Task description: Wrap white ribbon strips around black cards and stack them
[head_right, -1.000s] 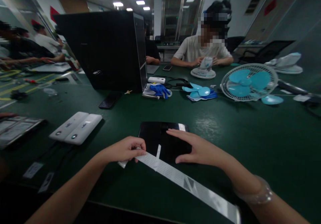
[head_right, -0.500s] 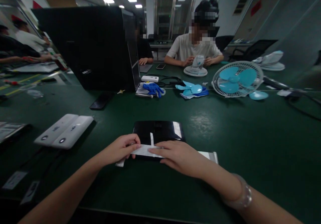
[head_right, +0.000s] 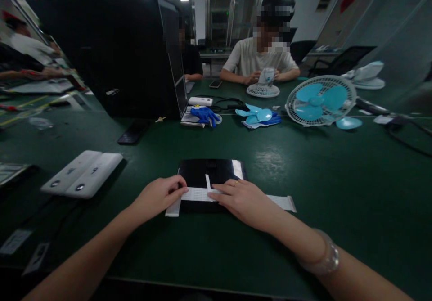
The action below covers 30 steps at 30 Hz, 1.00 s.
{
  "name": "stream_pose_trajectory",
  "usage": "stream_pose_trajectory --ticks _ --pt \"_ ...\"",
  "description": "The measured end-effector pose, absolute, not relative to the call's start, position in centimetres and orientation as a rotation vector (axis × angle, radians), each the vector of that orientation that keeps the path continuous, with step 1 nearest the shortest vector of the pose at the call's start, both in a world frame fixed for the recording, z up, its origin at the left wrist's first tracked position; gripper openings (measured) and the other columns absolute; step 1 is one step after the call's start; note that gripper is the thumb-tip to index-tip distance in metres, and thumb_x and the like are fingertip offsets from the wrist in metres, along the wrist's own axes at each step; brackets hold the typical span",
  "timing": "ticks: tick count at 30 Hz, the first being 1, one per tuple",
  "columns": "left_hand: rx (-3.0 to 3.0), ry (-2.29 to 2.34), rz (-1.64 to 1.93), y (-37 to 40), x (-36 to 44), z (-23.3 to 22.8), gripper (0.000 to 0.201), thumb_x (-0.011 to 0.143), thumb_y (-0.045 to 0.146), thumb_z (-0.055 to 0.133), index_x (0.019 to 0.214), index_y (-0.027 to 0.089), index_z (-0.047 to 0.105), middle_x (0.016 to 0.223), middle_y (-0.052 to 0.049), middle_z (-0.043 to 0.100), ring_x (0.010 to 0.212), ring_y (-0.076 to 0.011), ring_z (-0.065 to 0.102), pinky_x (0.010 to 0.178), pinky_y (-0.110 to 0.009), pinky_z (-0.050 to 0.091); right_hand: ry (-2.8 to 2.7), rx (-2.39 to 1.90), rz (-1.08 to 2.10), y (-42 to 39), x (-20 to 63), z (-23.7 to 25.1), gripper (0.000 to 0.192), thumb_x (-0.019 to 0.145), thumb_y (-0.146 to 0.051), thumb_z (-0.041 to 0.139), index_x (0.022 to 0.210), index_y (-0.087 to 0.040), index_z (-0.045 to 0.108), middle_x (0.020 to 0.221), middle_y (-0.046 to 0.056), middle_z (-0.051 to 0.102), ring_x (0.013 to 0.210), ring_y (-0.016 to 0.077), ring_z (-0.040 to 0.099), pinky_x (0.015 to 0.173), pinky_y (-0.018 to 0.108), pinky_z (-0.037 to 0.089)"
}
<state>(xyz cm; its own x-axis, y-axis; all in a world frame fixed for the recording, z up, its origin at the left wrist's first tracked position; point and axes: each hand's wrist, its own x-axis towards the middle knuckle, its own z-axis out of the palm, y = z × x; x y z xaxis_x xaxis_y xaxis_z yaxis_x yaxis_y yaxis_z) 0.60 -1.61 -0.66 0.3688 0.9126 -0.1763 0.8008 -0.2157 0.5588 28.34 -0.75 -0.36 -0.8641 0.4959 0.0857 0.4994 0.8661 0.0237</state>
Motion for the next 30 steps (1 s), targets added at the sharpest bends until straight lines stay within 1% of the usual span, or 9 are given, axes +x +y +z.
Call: stream_pose_trajectory --ticks 4,7,10,12,16,20,25,28,30 --pt "2.169 1.574 0.169 -1.7 1.1 -1.0 0.03 0.092 0.043 0.047 0.114 0.024 0.054 0.071 0.004 0.062 0.061 -0.0137 0.057 0.052 -0.024 0.034 -2.97 -0.783 -0.119 -0.9 28.2 -0.5 0.042 0.091 -0.017 0.05 0.131 -0.027 0.054 0.13 0.004 0.057 0.106 0.0213 0.057 0.083 0.039 0.051" --pt "2.22 1.614 0.089 -1.7 1.4 -1.3 0.031 0.092 0.044 0.046 0.117 0.026 0.053 0.072 0.003 0.061 0.061 -0.0143 0.057 0.051 -0.023 0.034 -2.951 -0.809 -0.11 -0.9 28.1 -0.6 0.038 0.093 -0.021 0.049 0.13 -0.028 0.056 0.129 0.004 0.057 0.106 0.0212 0.056 0.084 0.04 0.05" --pt "2.242 1.647 0.046 -1.7 1.5 -1.4 0.033 0.092 0.047 0.045 0.118 0.027 0.052 0.072 0.002 0.062 0.061 -0.0155 0.058 0.05 -0.023 0.033 -2.923 -0.844 -0.08 -1.0 27.8 -0.4 0.034 0.095 -0.033 0.048 0.127 -0.029 0.058 0.13 0.004 0.055 0.112 0.0226 0.053 0.091 0.043 0.047" --pt "2.225 1.677 0.031 -1.6 1.5 -1.3 0.035 0.091 0.049 0.045 0.118 0.027 0.052 0.072 0.002 0.062 0.061 -0.0161 0.059 0.049 -0.023 0.033 -2.91 -0.837 -0.072 -1.1 27.7 -0.1 0.035 0.094 -0.041 0.049 0.125 -0.028 0.06 0.133 0.005 0.053 0.12 0.0245 0.048 0.098 0.047 0.043" --pt "2.181 1.721 0.049 -1.6 1.6 -1.2 0.039 0.089 0.053 0.047 0.118 0.027 0.052 0.072 0.001 0.063 0.063 -0.0169 0.06 0.049 -0.023 0.034 -2.899 -0.818 -0.088 -1.2 27.4 0.2 0.035 0.092 -0.044 0.052 0.121 -0.028 0.064 0.136 0.005 0.05 0.129 0.0256 0.041 0.108 0.05 0.033" --pt "2.151 1.803 0.194 -1.4 1.2 -1.0 0.044 0.083 0.06 0.053 0.111 0.026 0.054 0.068 0.003 0.062 0.06 -0.0168 0.059 0.049 -0.024 0.031 -2.885 -0.829 -0.102 -1.2 27.4 0.0 0.034 0.092 -0.043 0.052 0.12 -0.029 0.064 0.138 0.004 0.049 0.13 0.0256 0.04 0.11 0.052 0.029" --pt "2.062 1.942 0.561 -1.3 0.4 -0.7 0.036 0.09 0.056 0.045 0.102 0.024 0.056 0.058 0.006 0.054 0.052 -0.013 0.053 0.048 -0.024 0.028 -2.883 -0.786 -0.093 -0.8 27.9 -0.3 0.033 0.094 -0.038 0.049 0.123 -0.031 0.061 0.137 0.002 0.05 0.13 0.024 0.041 0.111 0.054 0.024" --pt "2.044 1.924 0.658 -1.4 0.1 -0.5 0.037 0.091 0.055 0.043 0.102 0.023 0.057 0.056 0.006 0.053 0.05 -0.0126 0.051 0.047 -0.023 0.028 -2.841 -0.813 -0.096 -0.5 28.4 -0.2 0.04 0.094 -0.037 0.047 0.134 -0.029 0.052 0.142 0.003 0.045 0.132 0.023 0.038 0.114 0.054 0.018" --pt "2.038 1.891 0.681 -1.5 0.1 -0.4 0.037 0.092 0.054 0.042 0.102 0.022 0.058 0.056 0.006 0.053 0.05 -0.0125 0.051 0.047 -0.023 0.028 -2.849 -0.846 -0.025 -0.2 28.8 -0.2 0.051 0.093 -0.042 0.049 0.141 -0.028 0.043 0.145 0.003 0.041 0.134 0.0235 0.035 0.115 0.054 0.016"
